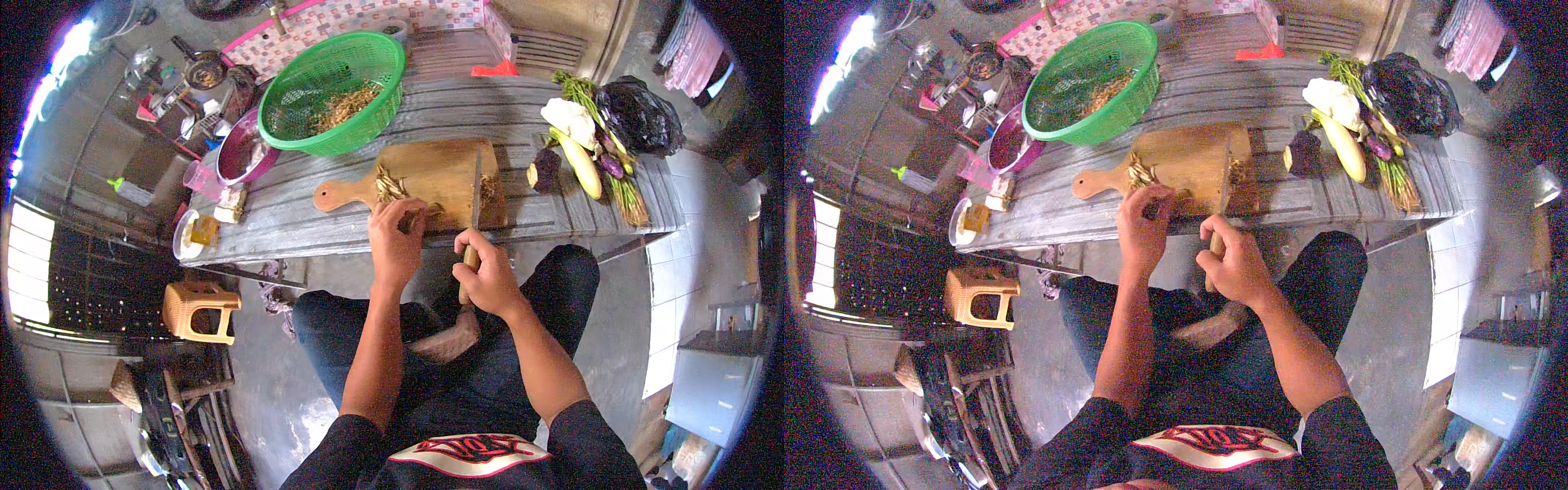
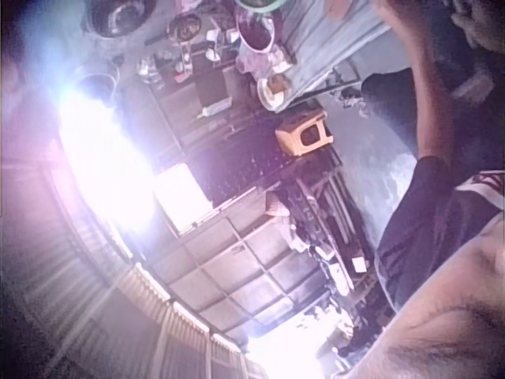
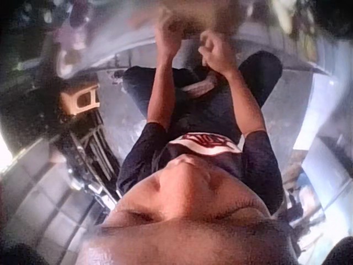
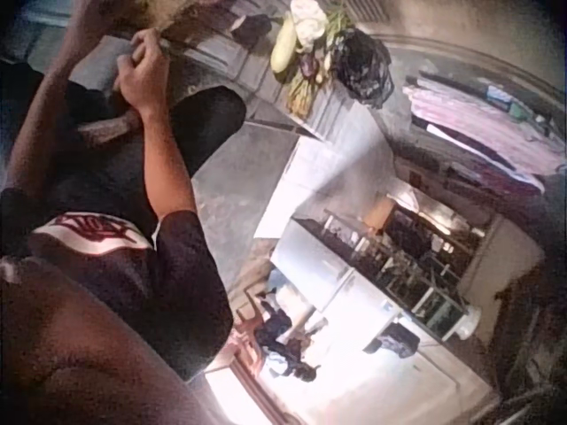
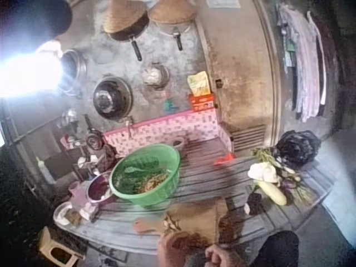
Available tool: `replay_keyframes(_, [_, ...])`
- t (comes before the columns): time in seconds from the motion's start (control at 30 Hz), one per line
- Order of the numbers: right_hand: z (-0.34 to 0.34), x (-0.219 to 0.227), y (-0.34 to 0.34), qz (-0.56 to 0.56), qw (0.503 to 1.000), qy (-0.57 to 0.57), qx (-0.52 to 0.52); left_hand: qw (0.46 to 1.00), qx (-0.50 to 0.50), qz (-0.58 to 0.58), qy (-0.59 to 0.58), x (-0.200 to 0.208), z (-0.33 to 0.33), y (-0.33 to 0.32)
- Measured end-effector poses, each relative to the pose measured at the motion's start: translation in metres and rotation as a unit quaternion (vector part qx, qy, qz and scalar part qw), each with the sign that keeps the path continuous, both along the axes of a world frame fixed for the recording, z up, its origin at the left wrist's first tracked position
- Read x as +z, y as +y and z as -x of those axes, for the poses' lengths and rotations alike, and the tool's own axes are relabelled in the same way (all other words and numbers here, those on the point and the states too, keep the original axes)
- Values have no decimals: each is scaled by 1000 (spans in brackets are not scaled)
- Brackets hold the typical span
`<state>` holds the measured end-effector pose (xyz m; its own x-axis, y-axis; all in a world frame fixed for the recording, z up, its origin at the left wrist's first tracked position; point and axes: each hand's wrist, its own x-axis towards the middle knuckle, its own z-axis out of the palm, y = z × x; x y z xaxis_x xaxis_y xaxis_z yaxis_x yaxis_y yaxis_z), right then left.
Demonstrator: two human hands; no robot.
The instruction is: The person chops ginger root on a wooden cutting board using a knife, preparing pieces and setting them on the board.
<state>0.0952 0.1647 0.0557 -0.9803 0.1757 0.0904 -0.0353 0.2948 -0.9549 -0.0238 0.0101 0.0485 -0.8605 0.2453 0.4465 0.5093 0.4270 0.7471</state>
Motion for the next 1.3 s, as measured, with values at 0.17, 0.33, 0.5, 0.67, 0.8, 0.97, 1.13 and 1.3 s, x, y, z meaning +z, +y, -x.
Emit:
replay_keyframes(0.17, [0,-1,2,2,1000,20,-2,1000,5,-1,18,0,-7,-3])
replay_keyframes(0.33, [1,-5,-3,-11,998,33,58,998,9,38,49,-6,-3,-23])
replay_keyframes(0.5, [1,2,-9,13,998,-16,67,998,-3,52,43,-1,-3,-21])
replay_keyframes(0.67, [1,-6,-8,26,996,-35,76,990,58,109,71,-3,-9,-10])
replay_keyframes(0.8, [3,-11,-11,74,993,9,90,988,63,117,76,0,-13,-4])
replay_keyframes(0.97, [3,-9,-14,97,991,-15,86,992,58,101,50,-9,-9,-6])
replay_keyframes(1.13, [3,-9,-13,72,994,-3,87,995,31,72,62,-10,-8,-14])
replay_keyframes(1.3, [2,-10,-12,73,993,-28,94,996,31,59,61,-7,-9,-15])
